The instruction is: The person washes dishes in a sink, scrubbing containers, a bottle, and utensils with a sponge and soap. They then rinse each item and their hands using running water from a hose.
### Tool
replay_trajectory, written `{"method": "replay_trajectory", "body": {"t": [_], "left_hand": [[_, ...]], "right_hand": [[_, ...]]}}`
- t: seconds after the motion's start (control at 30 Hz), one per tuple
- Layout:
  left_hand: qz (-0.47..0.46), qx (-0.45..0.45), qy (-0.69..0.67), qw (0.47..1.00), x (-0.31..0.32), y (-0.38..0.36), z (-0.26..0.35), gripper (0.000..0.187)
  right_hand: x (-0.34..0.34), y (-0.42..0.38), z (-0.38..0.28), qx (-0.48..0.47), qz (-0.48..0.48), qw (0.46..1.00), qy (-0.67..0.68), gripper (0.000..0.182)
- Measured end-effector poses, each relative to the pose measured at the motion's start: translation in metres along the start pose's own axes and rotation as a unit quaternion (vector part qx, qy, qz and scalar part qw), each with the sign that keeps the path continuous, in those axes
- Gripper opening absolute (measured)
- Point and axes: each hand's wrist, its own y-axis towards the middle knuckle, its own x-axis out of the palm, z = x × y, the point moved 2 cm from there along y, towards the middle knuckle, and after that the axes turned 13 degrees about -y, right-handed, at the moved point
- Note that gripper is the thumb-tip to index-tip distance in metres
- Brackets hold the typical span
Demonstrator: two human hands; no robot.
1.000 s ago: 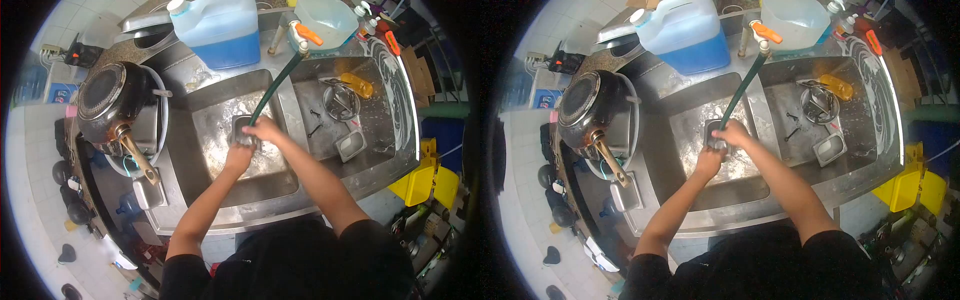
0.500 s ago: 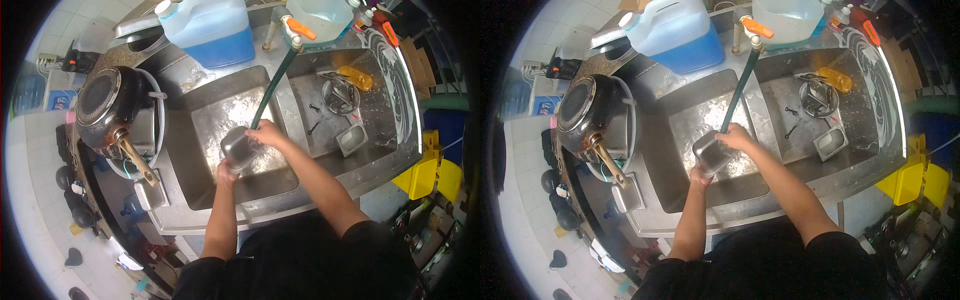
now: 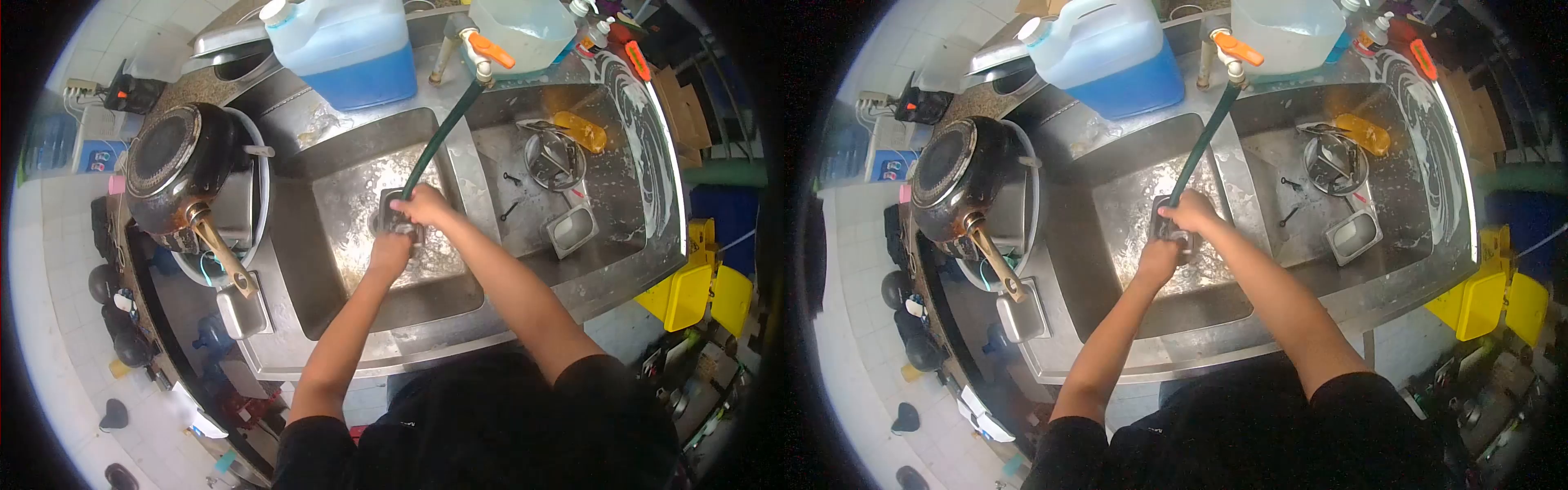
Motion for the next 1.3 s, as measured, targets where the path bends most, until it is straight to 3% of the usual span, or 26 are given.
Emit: {"method": "replay_trajectory", "body": {"t": [0.07,0.17,0.3,0.33,0.43,0.57,0.7,0.77,0.87,0.97,1.0,1.07,1.1,1.13,1.17,1.23,1.3], "left_hand": [[0.008,0.028,0.01,1.0,-0.003,-0.017,0.009,0.017],[0.029,0.077,0.018,0.996,-0.005,-0.033,0.017,0.02],[0.031,0.079,0.051,0.995,0.005,-0.018,0.004,0.02],[0.026,0.069,0.065,0.995,0.009,-0.008,-0.001,0.021],[0.0,0.053,0.088,0.995,0.016,0.009,-0.005,0.018],[-0.019,0.079,0.119,0.99,0.019,-0.005,0.013,0.017],[0.014,0.092,0.115,0.989,0.027,-0.007,0.004,0.016],[0.063,0.088,0.154,0.982,0.024,-0.001,0.002,0.015],[0.064,0.081,0.038,0.994,0.038,0.007,-0.015,0.018],[-0.01,0.069,0.134,0.989,0.01,0.006,0.001,0.021],[-0.03,0.085,0.132,0.987,0.012,0.005,-0.002,0.022],[-0.072,0.118,0.126,0.982,0.022,0.007,-0.013,0.023],[-0.032,0.151,0.137,0.979,0.027,0.011,-0.016,0.022],[0.008,0.182,0.146,0.972,0.032,0.015,-0.019,0.021],[0.047,0.211,0.154,0.964,0.035,0.018,-0.022,0.02],[0.03,0.196,0.122,0.973,0.039,0.028,-0.032,0.019],[0.005,0.181,0.103,0.978,0.045,0.036,-0.034,0.018]], "right_hand": [[0.01,0.035,0.023,-0.006,0.039,0.999,-0.019,0.059],[-0.001,0.034,0.027,-0.033,0.061,0.996,-0.057,0.058],[0.008,-0.02,0.021,-0.072,-0.029,0.997,0.013,0.052],[0.006,-0.033,0.017,-0.03,-0.07,0.996,0.041,0.046],[0.002,-0.032,0.005,-0.037,-0.071,0.995,0.063,0.044],[0.021,0.025,0.007,-0.009,0.052,0.998,0.016,0.05],[0.016,-0.005,0.003,-0.073,0.005,0.997,0.03,0.053],[0.003,-0.04,-0.005,-0.038,-0.049,0.997,0.055,0.044],[0.007,-0.039,0.008,-0.029,-0.111,0.989,0.09,0.042],[0.018,-0.01,0.015,-0.24,-0.018,0.953,0.187,0.041],[0.021,-0.004,0.016,-0.214,0.031,0.956,0.199,0.045],[0.032,0.011,0.018,-0.096,0.132,0.986,0.047,0.045],[0.043,0.024,0.025,-0.033,0.179,0.983,-0.03,0.045],[0.068,0.048,0.043,0.021,0.167,0.978,0.125,0.043],[0.071,0.054,0.045,0.039,0.108,0.982,0.148,0.046],[0.08,0.062,0.051,0.075,-0.014,0.979,0.188,0.051],[0.083,0.061,0.057,0.086,0.016,0.969,0.231,0.064]]}}
